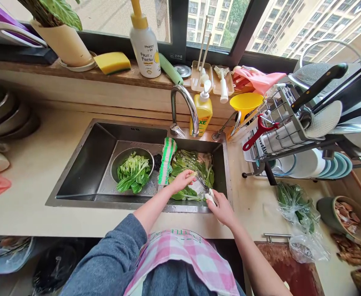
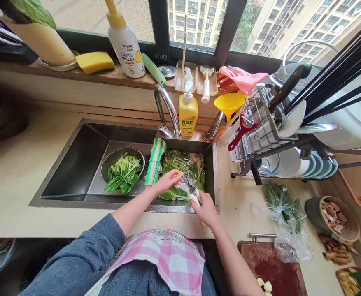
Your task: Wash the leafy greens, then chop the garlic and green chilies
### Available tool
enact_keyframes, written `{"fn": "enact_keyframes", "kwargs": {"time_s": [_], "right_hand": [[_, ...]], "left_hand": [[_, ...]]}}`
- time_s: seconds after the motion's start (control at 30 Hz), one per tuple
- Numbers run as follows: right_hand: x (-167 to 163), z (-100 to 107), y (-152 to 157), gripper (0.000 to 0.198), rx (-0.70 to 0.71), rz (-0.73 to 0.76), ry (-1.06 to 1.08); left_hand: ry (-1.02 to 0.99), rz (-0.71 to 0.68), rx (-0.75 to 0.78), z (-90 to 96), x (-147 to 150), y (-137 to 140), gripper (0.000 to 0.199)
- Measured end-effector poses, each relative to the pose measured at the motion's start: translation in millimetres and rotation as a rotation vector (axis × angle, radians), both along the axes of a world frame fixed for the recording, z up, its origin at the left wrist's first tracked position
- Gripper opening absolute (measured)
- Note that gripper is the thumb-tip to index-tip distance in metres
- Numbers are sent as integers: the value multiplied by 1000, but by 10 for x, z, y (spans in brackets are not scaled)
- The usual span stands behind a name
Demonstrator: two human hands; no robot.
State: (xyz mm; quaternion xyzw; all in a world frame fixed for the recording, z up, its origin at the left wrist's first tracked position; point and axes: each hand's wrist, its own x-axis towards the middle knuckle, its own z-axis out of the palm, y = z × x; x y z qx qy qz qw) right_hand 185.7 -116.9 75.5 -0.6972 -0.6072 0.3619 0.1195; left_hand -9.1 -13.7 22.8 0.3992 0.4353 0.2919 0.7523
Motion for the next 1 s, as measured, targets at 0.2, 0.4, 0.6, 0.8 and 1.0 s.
{"fn": "enact_keyframes", "kwargs": {"time_s": [0.2,0.4,0.6,0.8,1.0], "right_hand": [[-54,80,96,32,-59,62,50],[-11,52,50,25,-51,95,76],[17,-50,13,32,-34,70,140],[542,-203,-229,49,95,-169,-355],[686,-225,-277,62,238,-302,-550]], "left_hand": [[95,-145,165,-27,-9,-60,23],[139,-209,179,-48,-1,-69,30],[59,-161,-3,-98,58,-78,33],[-223,106,-234,-51,-44,42,33],[-468,194,-374,40,-99,73,22]]}}
